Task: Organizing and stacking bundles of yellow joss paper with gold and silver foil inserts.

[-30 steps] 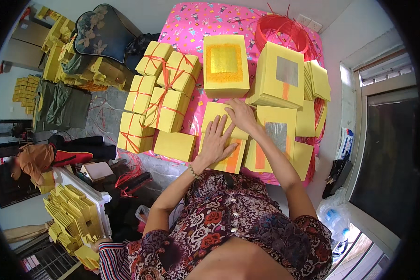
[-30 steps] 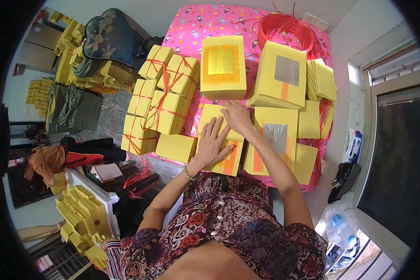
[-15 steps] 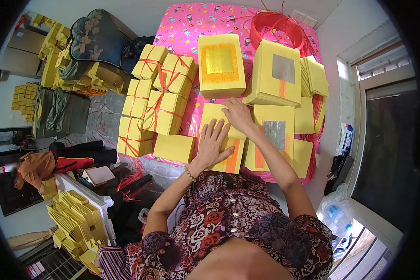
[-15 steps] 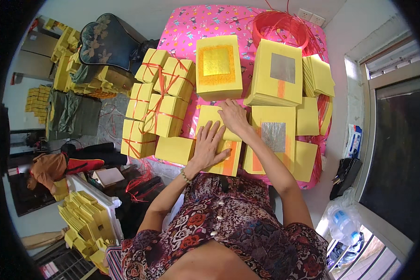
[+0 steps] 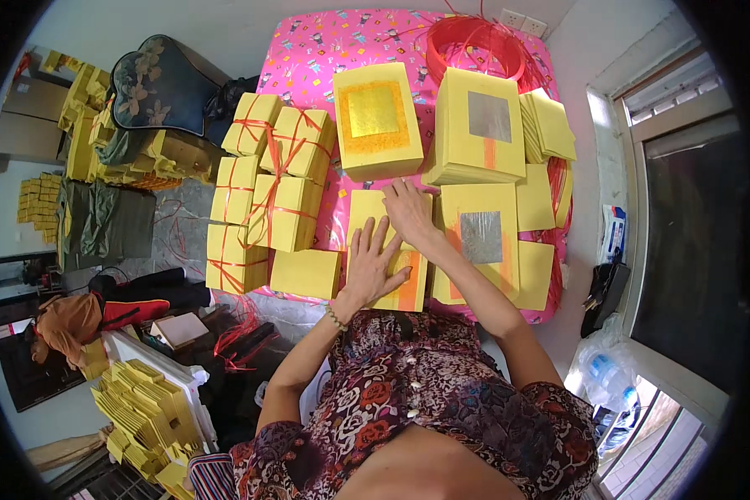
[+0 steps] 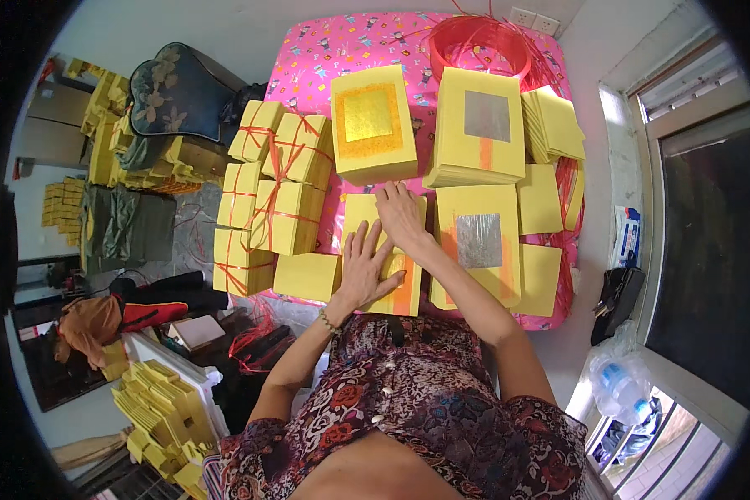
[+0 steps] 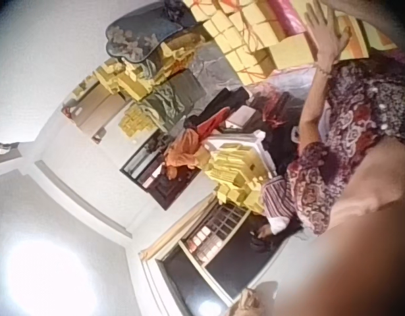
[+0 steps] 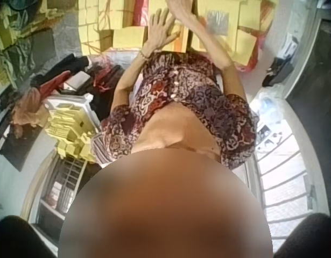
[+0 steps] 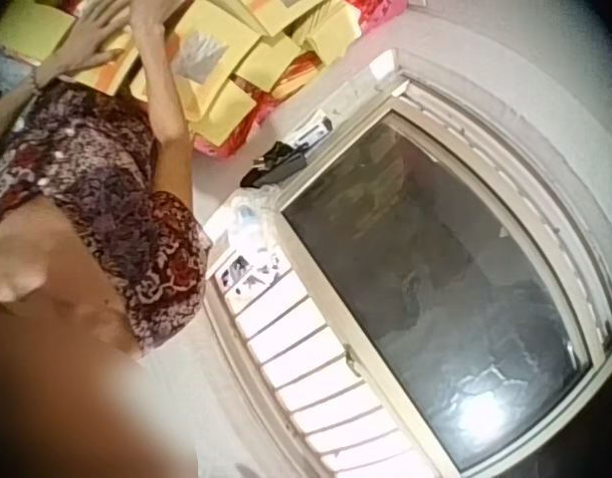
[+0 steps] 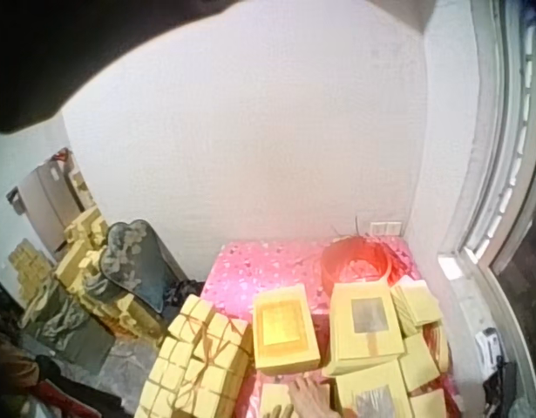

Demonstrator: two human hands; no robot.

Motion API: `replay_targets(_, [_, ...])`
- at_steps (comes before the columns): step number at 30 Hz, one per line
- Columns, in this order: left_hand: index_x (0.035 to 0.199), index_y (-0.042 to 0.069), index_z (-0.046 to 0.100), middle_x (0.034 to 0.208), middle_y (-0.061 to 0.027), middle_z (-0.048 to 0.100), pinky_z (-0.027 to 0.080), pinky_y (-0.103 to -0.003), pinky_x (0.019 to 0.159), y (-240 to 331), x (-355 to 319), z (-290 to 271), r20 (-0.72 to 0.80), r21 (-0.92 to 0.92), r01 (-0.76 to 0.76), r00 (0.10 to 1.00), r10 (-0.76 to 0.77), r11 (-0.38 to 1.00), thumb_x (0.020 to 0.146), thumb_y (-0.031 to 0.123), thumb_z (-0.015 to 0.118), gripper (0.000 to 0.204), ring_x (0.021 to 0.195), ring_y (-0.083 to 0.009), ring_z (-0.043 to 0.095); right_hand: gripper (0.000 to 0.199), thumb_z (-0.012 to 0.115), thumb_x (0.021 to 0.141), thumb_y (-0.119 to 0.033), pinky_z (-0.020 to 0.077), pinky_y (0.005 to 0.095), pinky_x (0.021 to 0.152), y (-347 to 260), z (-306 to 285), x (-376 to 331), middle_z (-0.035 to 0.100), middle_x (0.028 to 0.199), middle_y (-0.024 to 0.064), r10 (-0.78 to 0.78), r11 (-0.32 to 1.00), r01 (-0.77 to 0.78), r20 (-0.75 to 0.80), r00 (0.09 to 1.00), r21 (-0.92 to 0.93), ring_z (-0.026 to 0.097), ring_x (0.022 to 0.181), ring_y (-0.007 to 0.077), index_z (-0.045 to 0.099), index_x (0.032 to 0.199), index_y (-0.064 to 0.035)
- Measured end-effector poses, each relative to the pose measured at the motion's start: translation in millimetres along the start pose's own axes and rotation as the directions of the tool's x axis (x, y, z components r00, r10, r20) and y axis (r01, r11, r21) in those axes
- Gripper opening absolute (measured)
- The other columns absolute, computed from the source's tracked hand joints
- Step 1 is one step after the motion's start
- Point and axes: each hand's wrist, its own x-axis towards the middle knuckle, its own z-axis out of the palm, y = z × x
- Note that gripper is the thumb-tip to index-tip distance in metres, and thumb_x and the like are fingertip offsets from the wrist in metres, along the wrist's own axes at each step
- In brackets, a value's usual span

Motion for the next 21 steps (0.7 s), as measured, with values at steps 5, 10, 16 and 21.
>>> replay_targets(5, [0.147, 0.014, 0.045, 0.159, -0.0210, 0.027, 0.016, -0.059, 0.117, 0.8, -0.4, 0.1, 0.010, 0.024, -0.003, 1.000, 0.003, 1.000, 0.085, 0.055, 0.063, 0.077, 0.146, -0.0453, 0.020, 0.019, 0.063, 0.083, -0.008, 0.0495, 0.0448, 0.084, -0.2, -0.2, 2.4, 0.056, 0.102, 0.0157, 0.013, 1.000, -0.013, 0.020, 1.000, -0.009, 0.056, 0.101, 0.0336, 0.061, 0.100, 0.0007])
replay_targets(10, [0.147, 0.013, 0.046, 0.160, -0.0201, 0.025, 0.014, -0.058, 0.118, 0.3, -1.2, 3.0, -0.007, 0.027, 0.001, 1.000, 0.000, 1.000, 0.085, 0.056, 0.064, 0.077, 0.147, -0.0440, 0.018, 0.022, 0.063, 0.085, -0.009, 0.0487, 0.0469, 0.086, -1.1, -4.0, 2.6, 0.055, 0.104, 0.0169, 0.028, 1.000, -0.029, 0.072, 0.997, 0.012, 0.055, 0.103, 0.0343, 0.059, 0.104, 0.0009])
replay_targets(16, [0.147, 0.013, 0.046, 0.160, -0.0200, 0.025, 0.014, -0.058, 0.118, 0.6, -0.5, 1.3, 0.009, 0.024, 0.005, 1.000, -0.005, 1.000, 0.085, 0.056, 0.063, 0.077, 0.147, -0.0441, 0.019, 0.024, 0.063, 0.086, -0.010, 0.0482, 0.0479, 0.087, 1.9, 0.6, 2.0, 0.055, 0.105, 0.0175, 0.019, 1.000, -0.020, 0.083, 0.996, 0.011, 0.054, 0.104, 0.0347, 0.059, 0.106, 0.0012])
replay_targets(21, [0.146, 0.013, 0.048, 0.159, -0.0198, 0.027, 0.016, -0.059, 0.117, -0.1, -0.8, 1.2, 0.001, 0.020, 0.005, 1.000, -0.005, 1.000, 0.086, 0.056, 0.063, 0.076, 0.146, -0.0447, 0.020, 0.023, 0.062, 0.086, -0.011, 0.0492, 0.0478, 0.085, 1.5, 1.6, 2.4, 0.056, 0.105, 0.0174, 0.010, 1.000, -0.009, 0.083, 0.996, -0.014, 0.055, 0.103, 0.0346, 0.059, 0.106, 0.0009])
